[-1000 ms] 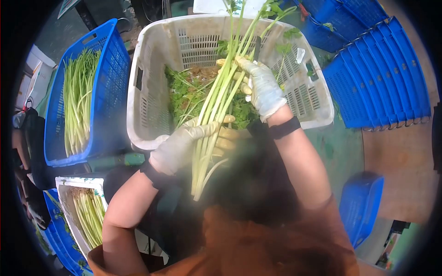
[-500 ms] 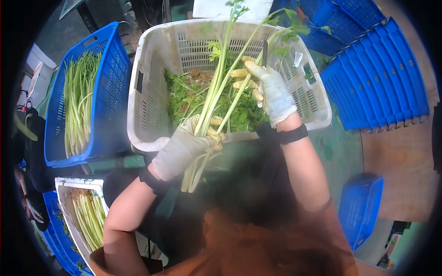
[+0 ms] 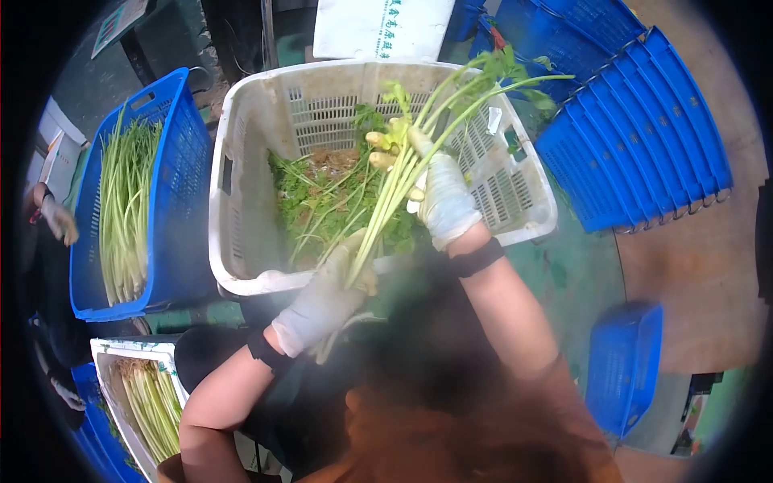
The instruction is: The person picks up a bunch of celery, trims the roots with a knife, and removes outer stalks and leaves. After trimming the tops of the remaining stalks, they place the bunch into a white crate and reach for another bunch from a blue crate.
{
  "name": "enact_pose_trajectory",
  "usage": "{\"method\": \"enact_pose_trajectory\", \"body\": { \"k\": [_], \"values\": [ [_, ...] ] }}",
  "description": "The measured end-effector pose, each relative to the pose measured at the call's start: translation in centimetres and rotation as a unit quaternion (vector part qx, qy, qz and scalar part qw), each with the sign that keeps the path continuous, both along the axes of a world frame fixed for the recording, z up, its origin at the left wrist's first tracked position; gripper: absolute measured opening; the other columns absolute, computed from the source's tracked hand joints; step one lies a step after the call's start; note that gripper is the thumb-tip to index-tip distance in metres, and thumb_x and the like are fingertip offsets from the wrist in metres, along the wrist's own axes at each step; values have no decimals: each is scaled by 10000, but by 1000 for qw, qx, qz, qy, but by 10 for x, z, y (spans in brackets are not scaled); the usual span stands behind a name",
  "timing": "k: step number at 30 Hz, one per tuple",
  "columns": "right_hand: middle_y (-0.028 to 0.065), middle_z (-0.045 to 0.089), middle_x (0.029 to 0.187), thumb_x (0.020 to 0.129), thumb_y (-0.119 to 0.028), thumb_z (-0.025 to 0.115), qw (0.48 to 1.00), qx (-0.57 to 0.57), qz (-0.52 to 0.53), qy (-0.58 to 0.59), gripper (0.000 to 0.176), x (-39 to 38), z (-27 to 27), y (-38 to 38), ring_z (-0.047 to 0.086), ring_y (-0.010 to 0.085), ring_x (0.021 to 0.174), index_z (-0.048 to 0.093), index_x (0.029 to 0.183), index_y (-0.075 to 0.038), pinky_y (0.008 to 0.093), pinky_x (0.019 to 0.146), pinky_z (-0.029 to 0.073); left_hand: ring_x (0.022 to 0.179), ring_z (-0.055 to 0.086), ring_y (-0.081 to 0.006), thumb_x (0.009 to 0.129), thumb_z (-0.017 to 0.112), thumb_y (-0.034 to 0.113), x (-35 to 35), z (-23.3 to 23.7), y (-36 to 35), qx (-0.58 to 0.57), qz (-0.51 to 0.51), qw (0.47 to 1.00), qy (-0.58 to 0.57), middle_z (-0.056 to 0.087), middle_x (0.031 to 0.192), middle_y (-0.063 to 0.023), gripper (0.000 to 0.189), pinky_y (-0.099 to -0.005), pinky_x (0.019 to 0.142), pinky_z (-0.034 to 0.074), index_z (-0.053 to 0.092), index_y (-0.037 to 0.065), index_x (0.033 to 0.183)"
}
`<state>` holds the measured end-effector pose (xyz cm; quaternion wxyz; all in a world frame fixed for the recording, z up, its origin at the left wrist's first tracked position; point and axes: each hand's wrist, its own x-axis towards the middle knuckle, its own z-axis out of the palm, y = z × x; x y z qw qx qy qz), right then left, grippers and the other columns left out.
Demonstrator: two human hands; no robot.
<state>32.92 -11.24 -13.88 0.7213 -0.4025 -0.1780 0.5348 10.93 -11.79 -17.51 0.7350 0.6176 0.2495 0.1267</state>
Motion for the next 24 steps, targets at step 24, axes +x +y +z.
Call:
{"method": "enact_pose_trajectory", "body": {
  "k": [24],
  "values": [
    [63, 683, 810, 974, -399, 585, 997, 75, -26, -8, 253, 43, 20, -6, 531, 94, 492, 574, 1097, -178, 225, 377, 335, 567, 494, -44, 1015, 512, 191, -6, 29, 1, -82, 79, 993, 6, 664, 910, -22, 230, -182, 511, 404, 539, 48, 1193]
  ]
}}
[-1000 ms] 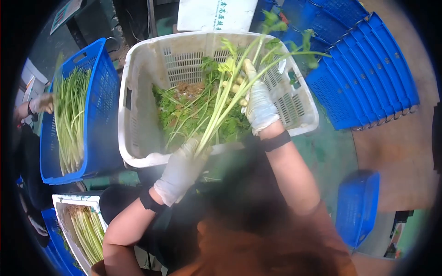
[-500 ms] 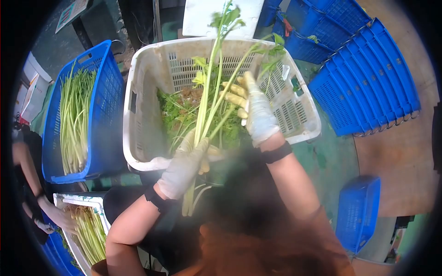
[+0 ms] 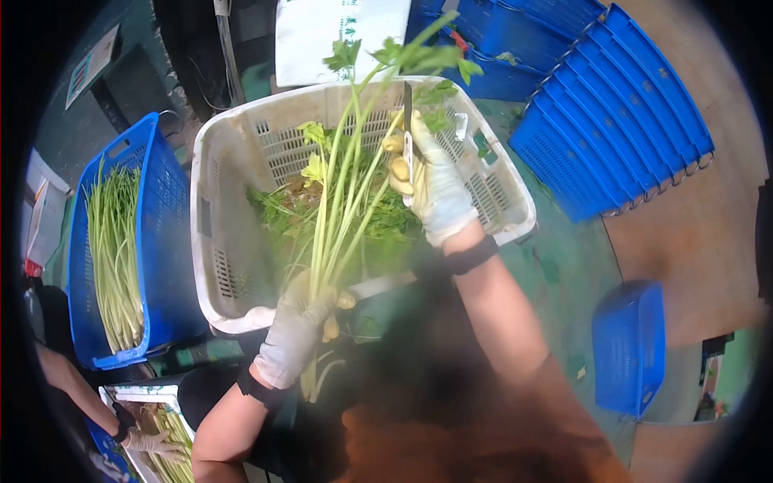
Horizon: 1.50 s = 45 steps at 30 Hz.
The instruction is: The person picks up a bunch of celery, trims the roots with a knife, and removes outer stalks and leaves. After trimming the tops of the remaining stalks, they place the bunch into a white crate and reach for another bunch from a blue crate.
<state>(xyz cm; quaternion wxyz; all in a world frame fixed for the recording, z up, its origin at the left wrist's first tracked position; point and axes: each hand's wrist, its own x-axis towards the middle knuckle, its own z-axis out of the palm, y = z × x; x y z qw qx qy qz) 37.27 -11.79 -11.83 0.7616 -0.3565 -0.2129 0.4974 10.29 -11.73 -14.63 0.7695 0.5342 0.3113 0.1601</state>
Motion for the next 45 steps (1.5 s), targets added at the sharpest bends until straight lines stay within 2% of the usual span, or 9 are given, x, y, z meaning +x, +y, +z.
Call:
{"method": "enact_pose_trajectory", "body": {
  "k": [6, 14, 17, 28, 30, 33, 38, 44, 45],
  "values": [
    [64, 657, 869, 975, -291, 602, 994, 13, -98, 46, 238, 1, -3, 5, 535, 124, 587, 602, 1159, -139, 236, 446, 376, 552, 501, -41, 1014, 503, 145, 1, 2, -3, -8, -17, 1000, -1, 677, 917, -37, 301, -176, 505, 414, 509, 39, 1296],
    [49, 631, 884, 981, -272, 593, 998, 53, -13, 19, 232, 9, -1, 2, 535, 118, 606, 591, 1175, -144, 229, 463, 373, 522, 517, -55, 1011, 493, 106, -2, 3, -4, -25, -16, 999, -10, 703, 954, -108, 315, -165, 466, 414, 476, 7, 1310],
    [55, 638, 891, 977, -253, 602, 999, 50, -9, 12, 236, 8, -2, 3, 537, 115, 610, 593, 1183, -136, 225, 462, 371, 568, 483, -46, 1026, 478, 145, -3, 10, -6, -27, -31, 999, 10, 666, 926, -25, 324, -192, 526, 410, 493, 47, 1334],
    [25, 674, 870, 947, -196, 649, 908, -53, -326, -257, 268, 19, 12, 8, 523, 29, 572, 610, 1190, -90, 177, 430, 352, 533, 490, -54, 1012, 494, 117, -7, 11, -7, -59, -14, 998, 13, 684, 959, -73, 318, -180, 491, 410, 494, 29, 1317],
    [57, 683, 895, 952, -220, 643, 924, -56, -293, -241, 227, 31, 22, -3, 537, 63, 574, 625, 1143, -99, 186, 425, 348, 504, 503, -56, 1003, 507, 101, -9, 9, -7, -61, -6, 998, 14, 697, 1005, -122, 319, -168, 458, 412, 488, 7, 1308],
    [84, 690, 874, 951, -267, 642, 998, 60, -23, 22, 180, 58, 20, -7, 536, 113, 547, 620, 1068, -132, 212, 408, 330, 504, 500, -53, 1003, 508, 103, -11, 7, -8, -47, -24, 998, 19, 696, 965, -102, 323, -169, 456, 406, 491, 11, 1313],
    [72, 678, 854, 950, -256, 647, 999, 34, 23, 7, 174, 74, 13, -6, 539, 105, 559, 635, 1065, -127, 219, 408, 329, 500, 495, -52, 1001, 513, 104, -14, 7, -11, -53, -32, 997, 43, 676, 882, -68, 338, -173, 458, 403, 496, 8, 1325],
    [24, 616, 784, 981, -255, 598, 912, -136, -285, -262, 205, 83, 25, -18, 447, 49, 483, 627, 1132, -120, 169, 383, 304, 487, 503, -56, 995, 523, 99, -19, 9, -8, -67, -19, 997, 34, 680, 864, -83, 343, -173, 451, 416, 497, 11, 1326],
    [31, 629, 794, 982, -276, 594, 924, -103, -297, -216, 211, 92, 21, -26, 437, 39, 474, 620, 1094, -99, 162, 368, 305, 487, 503, -56, 995, 523, 99, -20, 8, -7, -67, -19, 997, 34, 680, 864, -83, 343, -173, 451, 416, 497, 11, 1326]
  ]
}}
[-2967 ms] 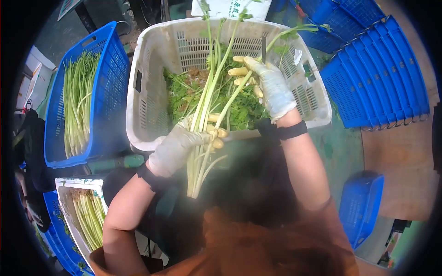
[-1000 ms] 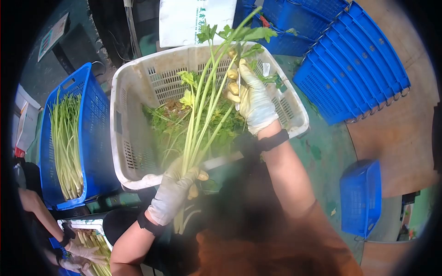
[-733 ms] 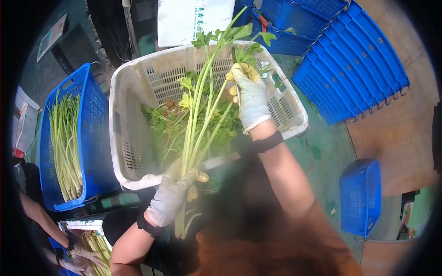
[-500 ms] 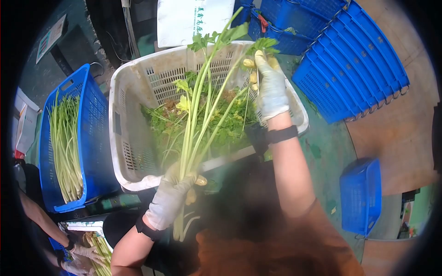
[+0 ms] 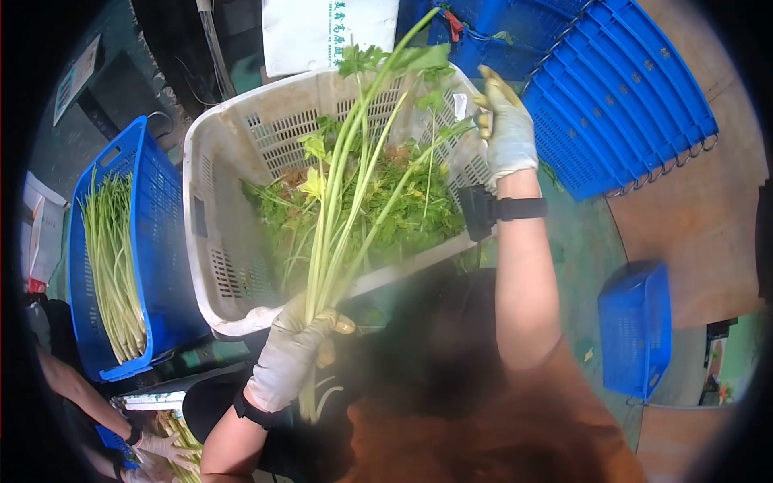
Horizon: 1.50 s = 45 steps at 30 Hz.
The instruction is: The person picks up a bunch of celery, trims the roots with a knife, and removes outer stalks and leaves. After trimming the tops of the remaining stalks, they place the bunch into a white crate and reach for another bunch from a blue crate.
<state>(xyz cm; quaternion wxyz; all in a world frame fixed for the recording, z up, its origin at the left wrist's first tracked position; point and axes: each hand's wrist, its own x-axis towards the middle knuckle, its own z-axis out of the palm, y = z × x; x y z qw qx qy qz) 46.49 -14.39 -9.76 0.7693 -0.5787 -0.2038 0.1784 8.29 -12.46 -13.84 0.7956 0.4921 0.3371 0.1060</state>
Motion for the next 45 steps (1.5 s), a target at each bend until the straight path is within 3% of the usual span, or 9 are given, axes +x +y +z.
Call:
{"method": "enact_pose_trajectory", "body": {
  "k": [3, 8, 16, 25, 31, 33, 35, 41, 45],
  "values": [
    [40, 634, 804, 980, -291, 596, 977, 11, -6, 211, 222, 15, -13, -13, 444, 37, 485, 602, 1035, -76, 172, 357, 312, 477, 506, -59, 989, 531, 89, -2, -1, 3, -21, 29, 999, -17, 683, 859, -97, 319, -177, 440, 423, 505, 8, 1296],
    [26, 636, 843, 959, -301, 627, 944, -20, 135, 300, 226, -20, -32, -13, 471, 58, 509, 576, 1022, -90, 180, 370, 327, 470, 508, -65, 984, 535, 80, -3, 2, 4, -8, 44, 999, -16, 684, 852, -105, 254, -186, 432, 427, 523, 4, 1226],
    [29, 637, 831, 966, -284, 615, 951, -13, 219, 220, 212, -47, -42, 9, 484, 82, 545, 609, 1120, -139, 213, 420, 333, 469, 491, -70, 976, 550, 110, -5, 7, 4, -12, 24, 999, -23, 685, 860, -111, 354, -177, 458, 415, 496, -9, 1305],
    [-29, 586, 746, 991, -299, 575, 857, -121, 451, 218, 330, -59, -30, 5, 450, 33, 490, 629, 1166, -25, 165, 392, 292, 476, 491, -67, 972, 554, 126, -11, 14, 13, -17, 42, 998, -41, 683, 865, -108, 434, -163, 475, 410, 460, -12, 1373],
    [-22, 616, 703, 992, -269, 564, 908, -349, 229, -47, 370, -29, -10, -8, 413, 17, 451, 606, 1280, -40, 169, 384, 289, 471, 486, -65, 982, 541, 108, -13, 9, 13, -2, 48, 998, -31, 689, 887, -109, 358, -177, 452, 412, 494, -5, 1318],
    [-13, 634, 719, 986, -279, 574, 947, -27, 321, -12, 397, -54, 8, -12, 435, 18, 460, 573, 1309, -49, 172, 386, 294, 470, 487, -63, 987, 538, 102, -9, 5, 9, 4, 46, 999, -7, 691, 889, -106, 333, -181, 443, 414, 498, -1, 1301],
    [19, 656, 762, 993, -277, 563, 926, 68, 367, 57, 434, -79, 18, -7, 472, 32, 490, 509, 1363, -55, 172, 392, 304, 475, 494, -60, 992, 535, 101, -4, 0, 4, -10, 46, 999, -7, 692, 894, -103, 324, -177, 446, 415, 500, 2, 1298],
    [26, 585, 792, 993, -319, 557, 821, 196, 466, 266, 500, -83, -12, 27, 454, 59, 519, 455, 1392, -36, 189, 398, 320, 489, 504, -63, 995, 537, 105, 4, -1, -4, -25, -24, 999, 17, 684, 866, -91, 317, -187, 459, 426, 504, 7, 1295],
    [-4, 528, 769, 997, -365, 535, 813, 223, 496, 208, 574, -77, -17, 34, 407, 47, 507, 395, 1443, -32, 190, 389, 301, 499, 508, -70, 986, 566, 140, 3, 1, -4, -39, -50, 998, 0, 682, 878, -109, 357, -185, 472, 427, 496, -4, 1305]
  ]
}}
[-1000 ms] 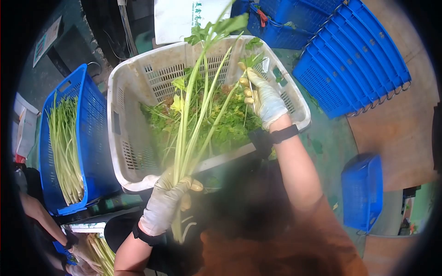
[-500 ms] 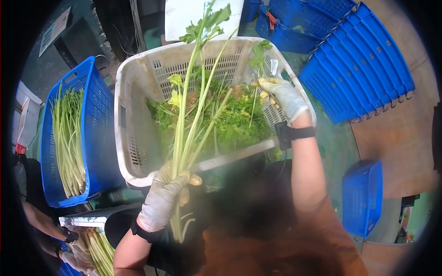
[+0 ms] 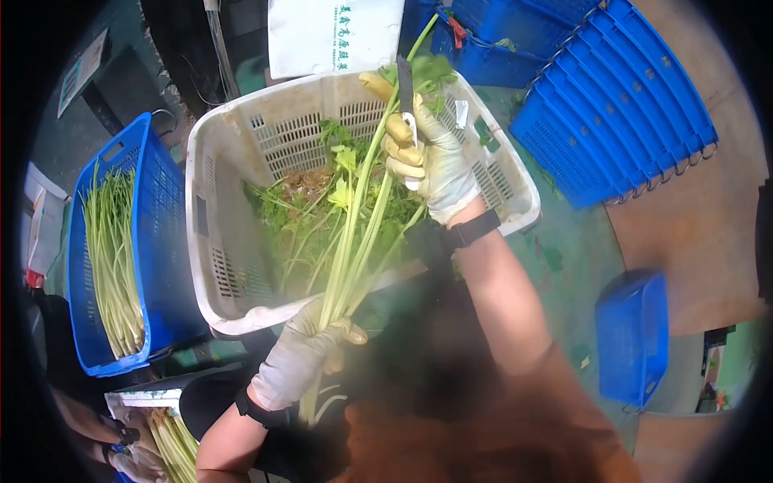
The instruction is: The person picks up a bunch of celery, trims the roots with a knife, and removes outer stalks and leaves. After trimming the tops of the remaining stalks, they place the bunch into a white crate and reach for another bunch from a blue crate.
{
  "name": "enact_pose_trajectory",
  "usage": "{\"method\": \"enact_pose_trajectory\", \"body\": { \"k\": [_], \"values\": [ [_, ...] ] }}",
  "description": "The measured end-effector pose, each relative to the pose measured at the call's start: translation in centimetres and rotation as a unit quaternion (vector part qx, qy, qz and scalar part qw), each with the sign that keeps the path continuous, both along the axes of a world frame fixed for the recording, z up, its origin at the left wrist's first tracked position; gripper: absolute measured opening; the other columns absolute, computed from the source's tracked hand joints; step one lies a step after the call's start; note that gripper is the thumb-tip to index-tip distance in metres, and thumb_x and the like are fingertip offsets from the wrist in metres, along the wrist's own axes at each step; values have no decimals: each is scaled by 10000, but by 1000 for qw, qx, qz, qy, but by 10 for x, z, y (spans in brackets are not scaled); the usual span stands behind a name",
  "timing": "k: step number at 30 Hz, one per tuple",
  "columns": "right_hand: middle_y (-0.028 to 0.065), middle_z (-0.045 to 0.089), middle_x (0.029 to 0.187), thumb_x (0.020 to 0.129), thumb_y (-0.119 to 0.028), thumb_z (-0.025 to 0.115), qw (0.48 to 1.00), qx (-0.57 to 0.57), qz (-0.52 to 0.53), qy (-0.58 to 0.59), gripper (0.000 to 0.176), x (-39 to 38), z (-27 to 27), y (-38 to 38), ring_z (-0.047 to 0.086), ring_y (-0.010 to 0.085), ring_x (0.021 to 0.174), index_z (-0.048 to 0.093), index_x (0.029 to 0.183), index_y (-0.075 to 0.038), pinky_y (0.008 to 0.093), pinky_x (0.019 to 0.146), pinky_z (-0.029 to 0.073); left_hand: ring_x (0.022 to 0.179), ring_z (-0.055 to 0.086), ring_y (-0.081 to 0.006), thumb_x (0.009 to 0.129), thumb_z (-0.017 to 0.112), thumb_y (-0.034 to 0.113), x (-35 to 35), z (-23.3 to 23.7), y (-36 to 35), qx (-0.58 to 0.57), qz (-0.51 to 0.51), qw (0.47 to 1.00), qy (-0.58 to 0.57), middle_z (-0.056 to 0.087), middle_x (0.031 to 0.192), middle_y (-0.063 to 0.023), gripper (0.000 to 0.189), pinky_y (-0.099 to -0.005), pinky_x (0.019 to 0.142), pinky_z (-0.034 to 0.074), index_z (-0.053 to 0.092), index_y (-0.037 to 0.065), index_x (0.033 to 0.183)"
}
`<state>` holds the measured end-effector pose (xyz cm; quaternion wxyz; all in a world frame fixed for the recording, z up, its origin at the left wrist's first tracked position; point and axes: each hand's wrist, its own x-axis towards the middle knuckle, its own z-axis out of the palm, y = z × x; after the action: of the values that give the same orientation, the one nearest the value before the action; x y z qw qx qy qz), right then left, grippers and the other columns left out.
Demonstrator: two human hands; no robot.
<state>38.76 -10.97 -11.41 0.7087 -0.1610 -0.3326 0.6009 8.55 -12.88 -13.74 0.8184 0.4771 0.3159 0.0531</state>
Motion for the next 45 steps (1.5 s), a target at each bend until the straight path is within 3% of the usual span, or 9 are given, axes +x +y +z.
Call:
{"method": "enact_pose_trajectory", "body": {
  "k": [8, 11, 14, 18, 20, 25, 28, 33, 45],
  "values": [
    [18, 663, 872, 964, -227, 624, 963, -81, -205, -152, 369, -8, -7, 6, 521, 39, 583, 595, 1272, -26, 188, 450, 383, 511, 509, -71, 977, 580, 159, -4, 4, 3, -20, 10, 1000, -9, 681, 884, -111, 389, -187, 483, 435, 495, 1, 1323],
    [30, 690, 1005, 906, -22, 633, 776, -134, -438, -433, 287, 1, -1, 1, 553, 27, 665, 642, 1193, -23, 170, 570, 446, 507, 507, -67, 980, 571, 146, -8, 1, 3, -19, 24, 1000, -3, 683, 876, -99, 363, -186, 477, 431, 509, 5, 1308],
    [25, 689, 856, 949, -163, 625, 795, -148, -449, -379, 311, 22, 22, -17, 510, 26, 529, 613, 1241, -55, 164, 430, 381, 501, 506, -63, 989, 550, 125, -11, -3, 4, -2, 39, 999, 4, 686, 868, -85, 324, -185, 470, 425, 523, 7, 1289],
    [26, 673, 766, 964, -227, 617, 871, -189, -347, -290, 347, 33, 17, -17, 483, 33, 460, 584, 1268, -64, 173, 363, 329, 494, 507, -60, 999, 528, 98, -7, -4, 0, 24, 34, 998, 37, 689, 865, -71, 304, -181, 459, 412, 519, 7, 1289],
    [41, 670, 745, 953, -247, 636, 912, -215, -211, -278, 400, 26, 12, -14, 494, 44, 447, 547, 1289, -50, 181, 355, 326, 491, 505, -56, 999, 528, 95, -5, -6, -4, 33, 36, 998, 40, 689, 864, -62, 316, -176, 453, 404, 509, 13, 1304],
    [48, 676, 750, 923, -249, 671, 862, -298, -259, -319, 317, 25, 5, -2, 495, 44, 435, 567, 1168, -77, 191, 333, 318, 478, 485, -32, 1002, 529, 97, 0, -11, -14, 72, 42, 995, 59, 683, 858, -13, 361, -160, 435, 376, 483, 56, 1357],
    [51, 681, 758, 920, -260, 674, 916, -221, -206, -266, 302, 33, 3, -5, 486, 57, 429, 579, 1153, -93, 192, 331, 315, 477, 480, -28, 997, 540, 99, 1, -10, -21, 78, 44, 995, 51, 680, 854, -8, 371, -161, 434, 376, 483, 62, 1362],
    [48, 678, 757, 932, -279, 660, 897, -333, -204, -210, 257, 42, -5, -10, 473, 46, 434, 621, 1114, -101, 184, 343, 303, 481, 479, -22, 997, 545, 104, 0, -11, -25, 89, 44, 993, 60, 674, 849, 7, 368, -161, 434, 373, 497, 83, 1362],
    [0, 649, 719, 904, -279, 695, 902, -334, -120, -246, 229, 47, -33, 1, 472, 46, 447, 656, 1060, -116, 195, 353, 292, 490, 489, -18, 998, 552, 114, -3, -6, -25, 89, 40, 994, 54, 676, 858, -5, 382, -159, 442, 378, 488, 78, 1372]
  ]
}}
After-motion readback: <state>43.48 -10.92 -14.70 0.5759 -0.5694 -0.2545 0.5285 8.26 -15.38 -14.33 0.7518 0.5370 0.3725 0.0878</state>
